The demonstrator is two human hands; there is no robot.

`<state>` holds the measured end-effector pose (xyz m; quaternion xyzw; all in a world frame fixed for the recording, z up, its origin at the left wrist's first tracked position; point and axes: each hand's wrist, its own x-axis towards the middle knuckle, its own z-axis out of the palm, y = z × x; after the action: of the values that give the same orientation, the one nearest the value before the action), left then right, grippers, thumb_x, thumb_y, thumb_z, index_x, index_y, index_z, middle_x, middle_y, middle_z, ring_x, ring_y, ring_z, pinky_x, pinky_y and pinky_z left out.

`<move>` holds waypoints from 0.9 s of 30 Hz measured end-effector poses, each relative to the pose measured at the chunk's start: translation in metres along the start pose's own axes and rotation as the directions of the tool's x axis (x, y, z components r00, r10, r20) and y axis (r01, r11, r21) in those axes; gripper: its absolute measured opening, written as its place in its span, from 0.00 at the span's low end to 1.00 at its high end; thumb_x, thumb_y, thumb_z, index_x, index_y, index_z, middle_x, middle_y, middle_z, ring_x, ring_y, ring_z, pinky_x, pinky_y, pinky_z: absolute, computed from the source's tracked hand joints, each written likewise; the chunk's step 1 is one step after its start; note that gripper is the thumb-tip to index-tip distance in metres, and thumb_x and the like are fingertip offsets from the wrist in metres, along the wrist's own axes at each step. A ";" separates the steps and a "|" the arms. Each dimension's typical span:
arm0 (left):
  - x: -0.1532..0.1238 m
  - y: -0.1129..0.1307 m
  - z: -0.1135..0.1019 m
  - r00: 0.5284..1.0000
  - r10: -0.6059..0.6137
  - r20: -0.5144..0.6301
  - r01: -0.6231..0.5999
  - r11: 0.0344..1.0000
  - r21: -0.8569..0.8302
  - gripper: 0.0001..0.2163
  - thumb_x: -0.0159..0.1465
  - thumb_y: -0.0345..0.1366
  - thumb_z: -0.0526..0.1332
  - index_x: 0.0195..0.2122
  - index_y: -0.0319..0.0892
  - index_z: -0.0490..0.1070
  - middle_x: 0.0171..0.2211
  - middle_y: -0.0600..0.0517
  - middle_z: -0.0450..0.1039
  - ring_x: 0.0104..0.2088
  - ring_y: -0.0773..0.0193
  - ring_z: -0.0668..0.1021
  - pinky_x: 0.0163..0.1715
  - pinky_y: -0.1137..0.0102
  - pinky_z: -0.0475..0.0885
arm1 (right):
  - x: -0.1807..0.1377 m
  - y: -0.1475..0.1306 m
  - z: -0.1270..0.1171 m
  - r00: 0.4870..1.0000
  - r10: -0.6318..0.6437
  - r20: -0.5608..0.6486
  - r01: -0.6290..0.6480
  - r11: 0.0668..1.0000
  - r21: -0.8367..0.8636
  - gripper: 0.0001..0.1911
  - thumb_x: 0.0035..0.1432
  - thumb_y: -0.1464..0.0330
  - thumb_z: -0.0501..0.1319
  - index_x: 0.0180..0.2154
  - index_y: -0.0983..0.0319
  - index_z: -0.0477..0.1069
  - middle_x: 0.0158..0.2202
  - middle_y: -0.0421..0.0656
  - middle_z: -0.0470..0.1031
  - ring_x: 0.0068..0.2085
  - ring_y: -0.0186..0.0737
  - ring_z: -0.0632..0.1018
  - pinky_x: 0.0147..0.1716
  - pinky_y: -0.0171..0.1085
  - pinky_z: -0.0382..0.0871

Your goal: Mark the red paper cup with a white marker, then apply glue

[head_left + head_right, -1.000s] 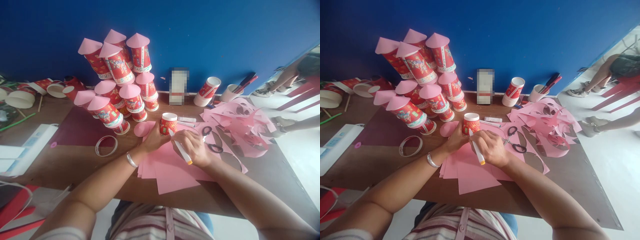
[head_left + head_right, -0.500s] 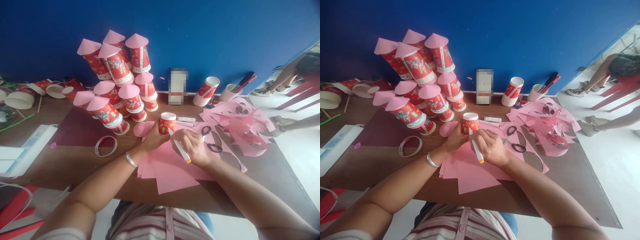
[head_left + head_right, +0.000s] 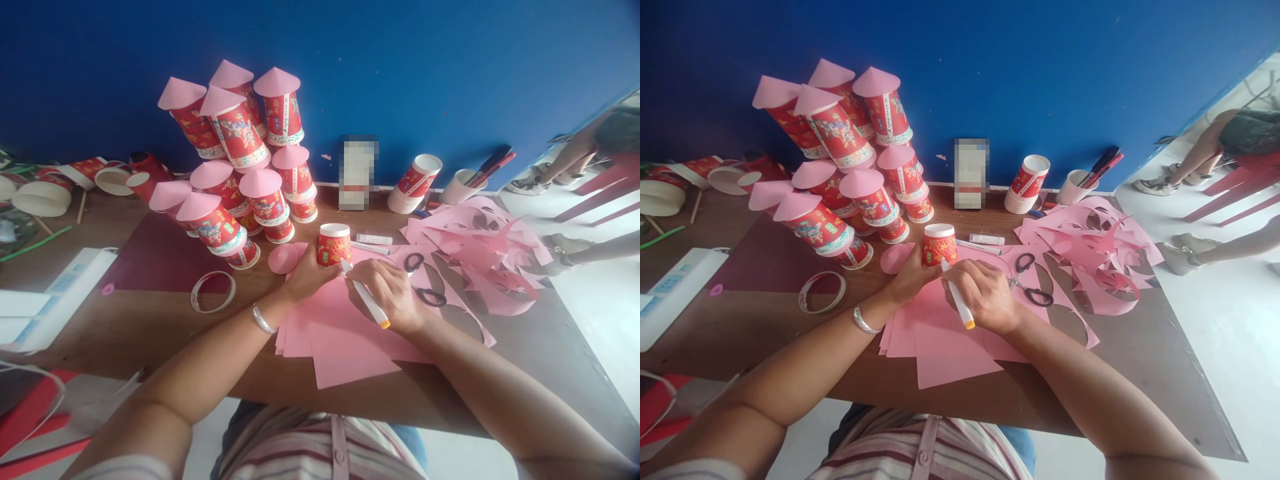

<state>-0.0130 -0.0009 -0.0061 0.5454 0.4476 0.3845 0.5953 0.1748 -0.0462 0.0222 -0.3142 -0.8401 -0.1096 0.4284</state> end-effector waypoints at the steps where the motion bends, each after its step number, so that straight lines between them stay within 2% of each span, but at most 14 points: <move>1: 0.000 0.001 0.000 1.000 0.003 0.001 -0.003 1.000 -0.006 0.29 0.53 0.43 0.76 0.51 0.43 0.65 0.44 0.50 0.74 0.47 0.54 0.78 0.47 0.61 0.72 | 0.001 0.000 0.000 1.000 -0.002 -0.012 0.002 1.000 -0.001 0.09 0.65 0.78 0.60 0.43 0.59 0.68 0.32 0.40 0.78 0.28 0.34 0.76 0.29 0.34 0.72; 6: 0.001 -0.001 -0.001 1.000 0.023 0.010 -0.022 0.993 -0.112 0.25 0.54 0.43 0.75 0.48 0.44 0.67 0.39 0.52 0.74 0.42 0.58 0.76 0.44 0.63 0.71 | 0.002 0.000 0.000 0.999 -0.022 -0.038 0.021 1.000 -0.007 0.09 0.66 0.77 0.61 0.44 0.59 0.67 0.32 0.40 0.78 0.28 0.35 0.77 0.29 0.35 0.74; 12: 0.006 -0.014 -0.006 0.992 0.104 0.064 -0.083 0.958 -0.273 0.22 0.58 0.41 0.74 0.50 0.45 0.69 0.42 0.52 0.76 0.44 0.59 0.77 0.46 0.64 0.72 | 0.004 0.001 0.001 0.997 -0.020 -0.075 0.023 0.999 0.039 0.13 0.63 0.79 0.62 0.46 0.58 0.68 0.31 0.39 0.77 0.31 0.37 0.79 0.32 0.37 0.77; 17: 0.007 -0.010 -0.005 0.984 0.153 0.097 -0.110 0.932 -0.346 0.19 0.59 0.38 0.73 0.49 0.45 0.71 0.43 0.52 0.78 0.44 0.60 0.79 0.47 0.64 0.73 | 0.000 0.002 0.005 0.995 0.000 -0.104 0.009 0.997 0.078 0.13 0.63 0.79 0.62 0.46 0.57 0.68 0.31 0.38 0.77 0.31 0.38 0.81 0.34 0.39 0.80; 23: 0.007 -0.002 -0.002 0.975 0.159 0.157 -0.079 0.903 -0.422 0.13 0.61 0.37 0.70 0.46 0.42 0.74 0.44 0.49 0.80 0.46 0.57 0.80 0.51 0.60 0.74 | -0.005 0.002 0.007 0.994 0.023 -0.106 -0.012 0.994 0.105 0.13 0.64 0.78 0.64 0.47 0.58 0.70 0.34 0.40 0.79 0.34 0.39 0.83 0.34 0.38 0.81; 27: 0.006 0.001 -0.001 0.974 0.124 0.190 -0.031 0.902 -0.431 0.14 0.60 0.37 0.70 0.45 0.42 0.75 0.41 0.50 0.80 0.45 0.55 0.81 0.51 0.59 0.74 | -0.005 0.001 0.007 0.993 0.032 -0.110 -0.018 0.991 0.130 0.13 0.65 0.77 0.63 0.49 0.59 0.70 0.34 0.41 0.79 0.34 0.39 0.83 0.32 0.37 0.80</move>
<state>-0.0123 0.0057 -0.0056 0.4577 0.2647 0.4358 0.7284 0.1736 -0.0446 0.0139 -0.2897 -0.8162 -0.0671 0.4954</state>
